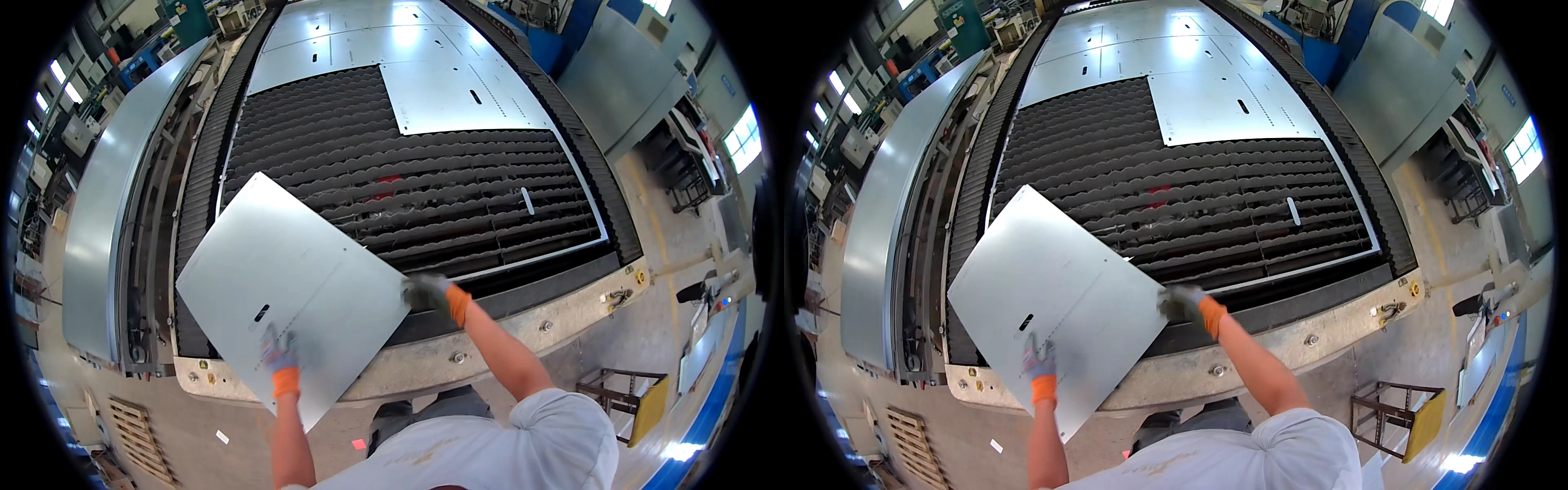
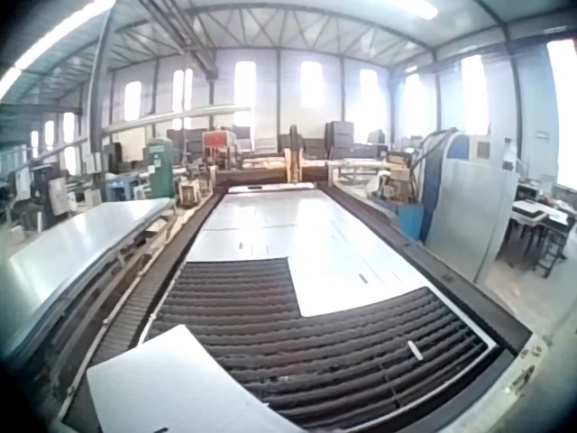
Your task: The person removes perforated metal panels from a large industrial machine bed and places them onto a nearby cart. They repeat this process for several panels, moving them one at a time from the machine to the cart.
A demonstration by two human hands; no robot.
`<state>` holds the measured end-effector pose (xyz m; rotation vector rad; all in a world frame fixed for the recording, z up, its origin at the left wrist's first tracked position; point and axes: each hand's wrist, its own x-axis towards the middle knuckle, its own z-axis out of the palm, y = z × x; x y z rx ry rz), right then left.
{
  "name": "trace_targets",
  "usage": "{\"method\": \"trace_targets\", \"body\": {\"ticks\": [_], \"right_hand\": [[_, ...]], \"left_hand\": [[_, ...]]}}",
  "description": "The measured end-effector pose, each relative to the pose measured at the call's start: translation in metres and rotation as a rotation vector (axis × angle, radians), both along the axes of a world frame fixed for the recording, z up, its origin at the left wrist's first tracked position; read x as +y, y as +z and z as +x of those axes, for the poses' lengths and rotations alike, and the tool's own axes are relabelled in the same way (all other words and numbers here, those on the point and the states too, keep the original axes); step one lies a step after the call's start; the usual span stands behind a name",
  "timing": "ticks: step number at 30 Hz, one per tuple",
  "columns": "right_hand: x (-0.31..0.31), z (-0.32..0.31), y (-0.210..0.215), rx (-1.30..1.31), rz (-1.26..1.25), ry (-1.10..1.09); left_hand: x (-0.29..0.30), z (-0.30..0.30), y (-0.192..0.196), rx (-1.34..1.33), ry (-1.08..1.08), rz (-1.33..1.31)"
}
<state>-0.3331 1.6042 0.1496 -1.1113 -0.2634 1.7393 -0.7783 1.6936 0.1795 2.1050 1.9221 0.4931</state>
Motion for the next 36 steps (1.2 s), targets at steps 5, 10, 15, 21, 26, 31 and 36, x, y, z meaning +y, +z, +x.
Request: {"method": "trace_targets", "body": {"ticks": [5, 10, 15, 21, 26, 31, 36], "right_hand": [[0.160, 0.143, 0.028, 0.175, 0.229, -0.374], [0.304, 0.218, 0.012, 0.286, 0.175, -0.524], [0.400, 0.226, -0.016, 0.407, 0.162, -0.593], [0.442, 0.256, -0.037, 0.434, 0.105, -0.684], [0.465, 0.271, -0.050, 0.462, 0.099, -0.639], [0.486, 0.259, -0.049, 0.461, 0.031, -0.779], [0.479, 0.295, -0.068, 0.404, 0.031, -0.792]], "left_hand": [[0.004, 0.192, -0.049, 0.263, -0.141, -0.021], [0.015, 0.228, -0.045, 0.349, -0.131, -0.051], [0.019, 0.238, -0.035, 0.345, -0.100, -0.106], [0.026, 0.243, -0.035, 0.321, -0.107, -0.113], [0.033, 0.242, -0.041, 0.333, -0.115, -0.107], [0.030, 0.238, -0.040, 0.297, -0.104, -0.092], [0.038, 0.239, -0.038, 0.286, -0.149, -0.057]]}}
